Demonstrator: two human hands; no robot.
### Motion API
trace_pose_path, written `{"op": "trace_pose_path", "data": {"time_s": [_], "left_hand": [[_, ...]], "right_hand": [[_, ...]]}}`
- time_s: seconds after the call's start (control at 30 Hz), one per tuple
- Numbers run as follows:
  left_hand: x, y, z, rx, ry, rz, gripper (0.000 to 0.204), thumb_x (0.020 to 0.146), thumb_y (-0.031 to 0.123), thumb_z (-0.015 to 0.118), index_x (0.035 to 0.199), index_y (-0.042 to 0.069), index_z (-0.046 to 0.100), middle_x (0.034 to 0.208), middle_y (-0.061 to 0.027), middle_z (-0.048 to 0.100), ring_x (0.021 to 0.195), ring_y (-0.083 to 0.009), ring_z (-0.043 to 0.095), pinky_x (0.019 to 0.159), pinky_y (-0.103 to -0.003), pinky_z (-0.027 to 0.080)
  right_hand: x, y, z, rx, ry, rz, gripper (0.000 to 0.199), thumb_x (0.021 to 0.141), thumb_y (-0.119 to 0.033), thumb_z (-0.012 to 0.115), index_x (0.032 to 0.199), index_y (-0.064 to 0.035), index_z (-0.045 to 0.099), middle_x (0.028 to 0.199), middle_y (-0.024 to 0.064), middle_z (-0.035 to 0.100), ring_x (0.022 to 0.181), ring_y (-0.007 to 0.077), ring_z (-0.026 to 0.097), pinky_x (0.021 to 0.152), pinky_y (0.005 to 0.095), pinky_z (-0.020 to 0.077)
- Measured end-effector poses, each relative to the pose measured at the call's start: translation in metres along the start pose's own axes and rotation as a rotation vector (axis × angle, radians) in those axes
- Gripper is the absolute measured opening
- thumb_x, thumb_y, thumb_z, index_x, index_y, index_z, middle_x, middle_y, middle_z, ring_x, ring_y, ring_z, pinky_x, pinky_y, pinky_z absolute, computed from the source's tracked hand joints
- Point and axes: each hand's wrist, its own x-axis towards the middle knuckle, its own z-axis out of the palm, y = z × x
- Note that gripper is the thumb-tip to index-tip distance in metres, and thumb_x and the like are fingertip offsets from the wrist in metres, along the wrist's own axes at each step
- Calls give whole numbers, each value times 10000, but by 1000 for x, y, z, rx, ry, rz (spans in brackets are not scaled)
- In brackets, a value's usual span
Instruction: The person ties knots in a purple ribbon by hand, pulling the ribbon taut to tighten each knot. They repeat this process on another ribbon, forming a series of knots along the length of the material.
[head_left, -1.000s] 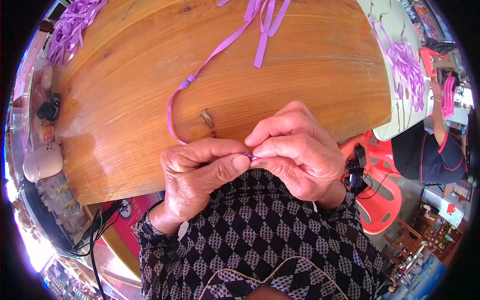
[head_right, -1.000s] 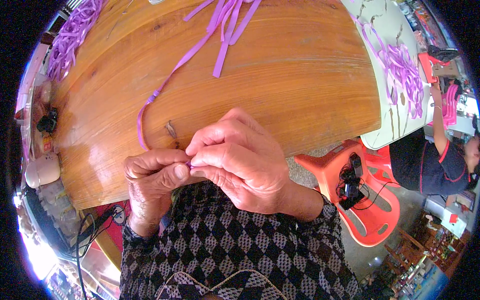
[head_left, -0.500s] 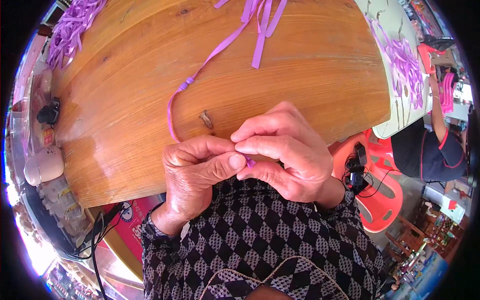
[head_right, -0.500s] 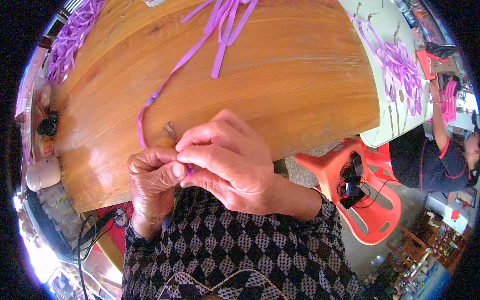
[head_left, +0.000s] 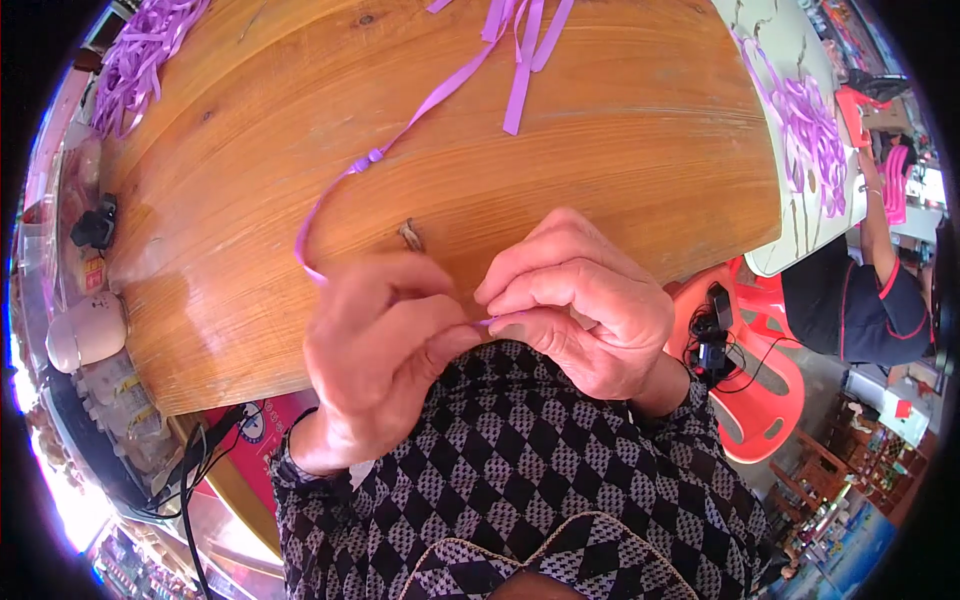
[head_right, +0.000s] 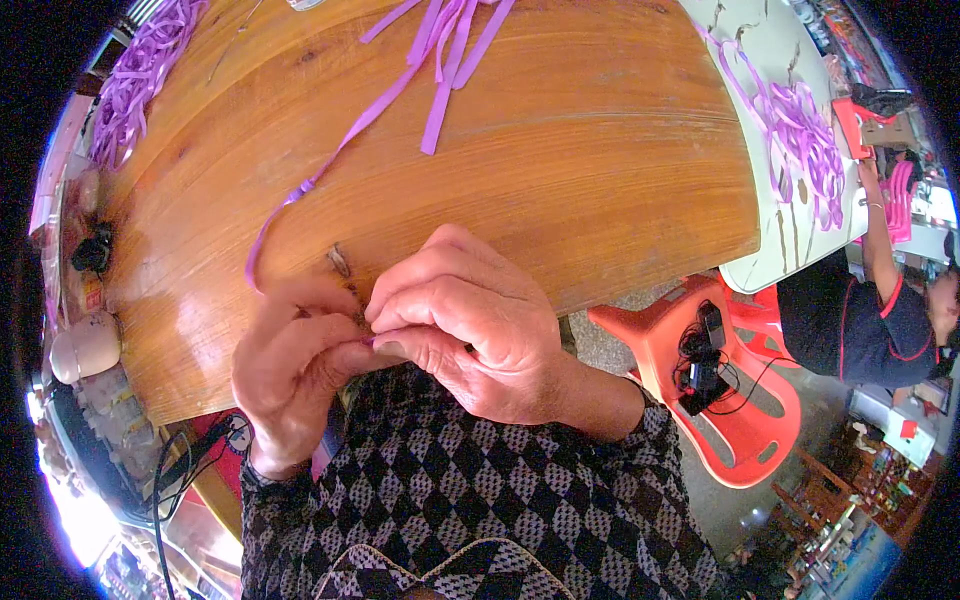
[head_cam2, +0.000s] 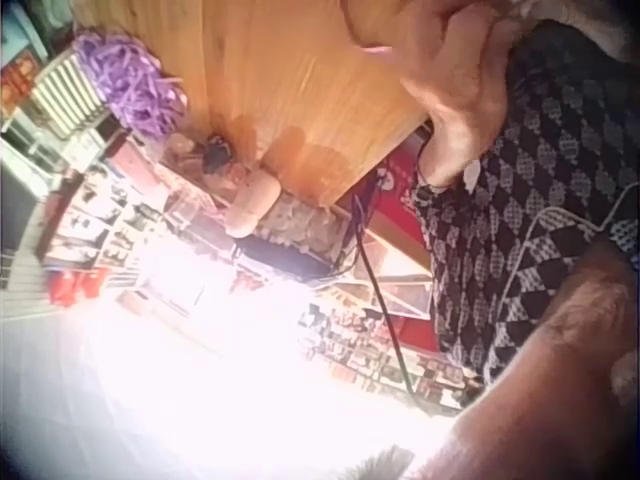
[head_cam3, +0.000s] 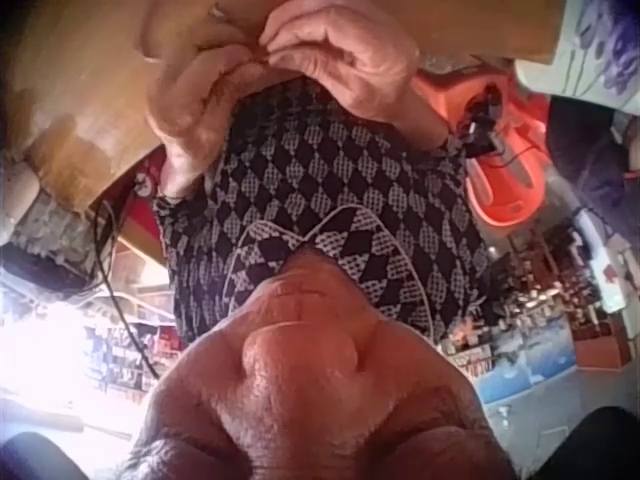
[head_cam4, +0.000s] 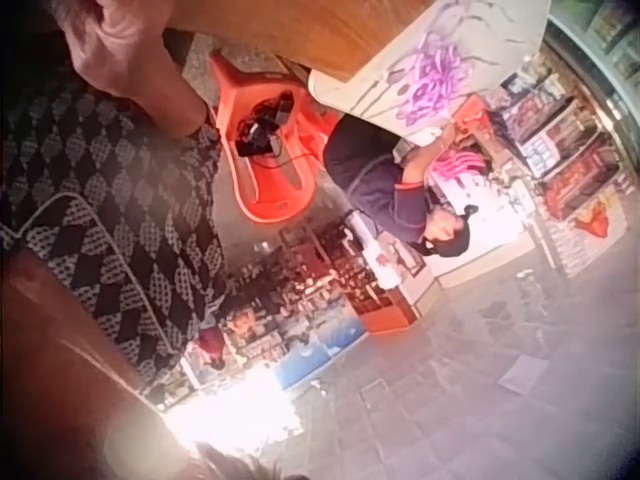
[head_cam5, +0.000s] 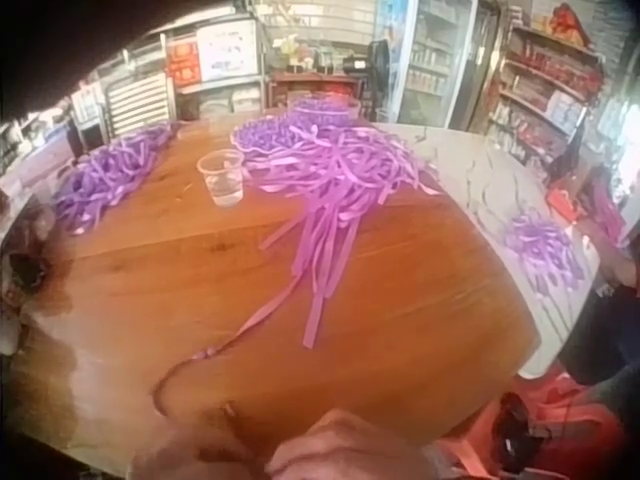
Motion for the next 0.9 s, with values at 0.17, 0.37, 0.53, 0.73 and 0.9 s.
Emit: {"op": "trace_pose_path", "data": {"time_s": [0.17,0.37,0.53,0.73,0.9], "left_hand": [[4,7,3,-183,236,-73,322,788,78,667,1070,-48,574,957,-118,618,832,-181,577,717,-295,468],[5,11,4,-1205,-46,-739,262,846,81,622,1060,-62,571,869,-89,640,683,-97,578,589,-194,451],[4,5,11,-1187,17,-859,150,802,87,674,884,-34,642,711,-55,637,552,-59,512,482,-167,377],[1,-2,18,-1203,94,-862,161,775,98,706,859,-25,645,725,-52,643,557,-48,510,478,-162,358],[1,-1,18,-1182,109,-855,159,762,97,718,850,-12,641,732,-46,648,576,-45,529,482,-158,364]], "right_hand": [[2,0,-2,-150,5,-69,164,726,-100,711,838,-16,627,918,118,620,745,204,522,633,289,419],[-1,-8,9,-133,82,-18,193,705,-141,727,863,-62,650,987,111,604,789,216,526,656,295,434],[0,-6,11,-56,103,36,274,607,24,729,858,-52,652,911,47,611,790,203,520,662,273,457],[-7,9,5,-72,6,8,256,676,-97,742,892,-9,635,941,111,626,800,219,546,691,314,434],[-4,7,7,-77,16,13,283,663,-87,748,909,-5,632,944,111,626,790,225,548,690,315,434]]}}
